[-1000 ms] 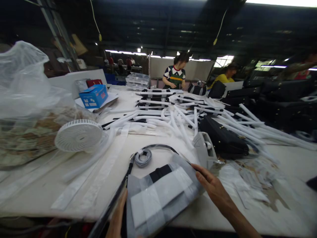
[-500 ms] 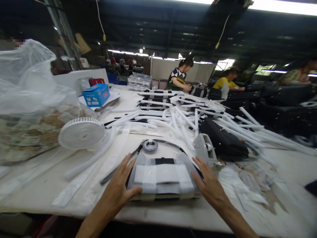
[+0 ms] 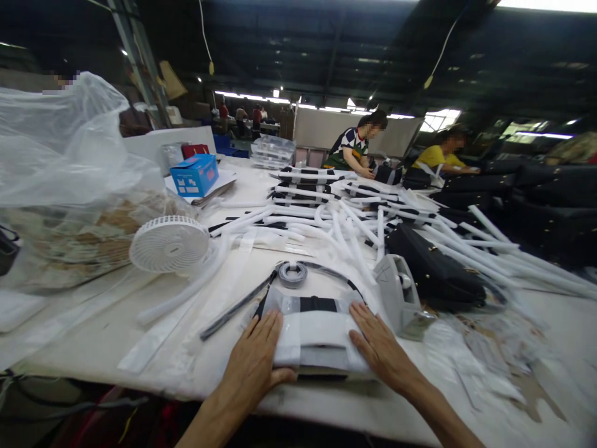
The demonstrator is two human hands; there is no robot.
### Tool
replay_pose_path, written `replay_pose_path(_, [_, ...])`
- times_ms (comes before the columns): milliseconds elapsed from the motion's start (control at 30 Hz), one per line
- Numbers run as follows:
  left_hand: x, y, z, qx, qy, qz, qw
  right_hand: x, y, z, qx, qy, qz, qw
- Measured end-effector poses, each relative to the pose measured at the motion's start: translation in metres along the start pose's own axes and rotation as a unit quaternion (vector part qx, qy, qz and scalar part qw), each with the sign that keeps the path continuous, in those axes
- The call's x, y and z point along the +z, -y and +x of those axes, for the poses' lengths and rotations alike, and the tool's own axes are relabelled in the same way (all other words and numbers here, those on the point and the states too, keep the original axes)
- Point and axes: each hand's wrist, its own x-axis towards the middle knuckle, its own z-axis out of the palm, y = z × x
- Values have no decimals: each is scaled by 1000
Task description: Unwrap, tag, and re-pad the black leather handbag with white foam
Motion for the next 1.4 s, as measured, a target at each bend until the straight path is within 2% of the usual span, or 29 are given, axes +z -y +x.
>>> replay_pose_path(200, [0,1,0,21,-55,20,998,-3,-1,1,18,-17,50,998])
replay_pose_path(300, [-3,10,-5,19,-76,20,997,-6,-10,-5,18,-31,87,996])
replay_pose_path(400, [-10,24,-16,5,-94,28,995,-17,-14,-15,28,-73,99,992])
replay_pose_path(500, [-23,27,-21,-1,-121,48,991,-35,3,-23,-15,-120,60,991])
replay_pose_path(567, [-33,17,-18,8,-135,58,989,-47,27,-22,-73,-120,25,990])
replay_pose_path(667, [-40,-15,-3,53,-118,61,990,-51,63,-15,-155,-84,-24,984])
replay_pose_path(733, [-35,-36,7,86,-92,54,991,-42,78,-11,-188,-63,-52,979])
replay_pose_path(800, [-22,-51,15,103,-70,41,991,-25,82,-10,-197,-60,-73,976])
replay_pose_path(933, [10,-59,20,99,-57,33,993,7,76,-12,-181,-101,-93,974])
replay_pose_path(1000, [18,-58,19,98,-65,36,992,13,75,-12,-181,-120,-97,971])
replay_pose_path(1067, [15,-55,16,106,-72,30,991,11,74,-12,-190,-125,-94,969])
replay_pose_path(1167, [-1,-48,9,110,-94,17,989,-1,60,-18,-183,-140,-56,972])
replay_pose_path(1233, [-8,-40,2,78,-129,29,988,-10,40,-26,-134,-182,-8,974])
replay_pose_path(1300, [-8,-30,-3,46,-174,47,983,-14,13,-36,-66,-220,48,972])
replay_pose_path(1400, [0,-16,-5,37,-243,34,969,-14,-17,-46,38,-229,127,964])
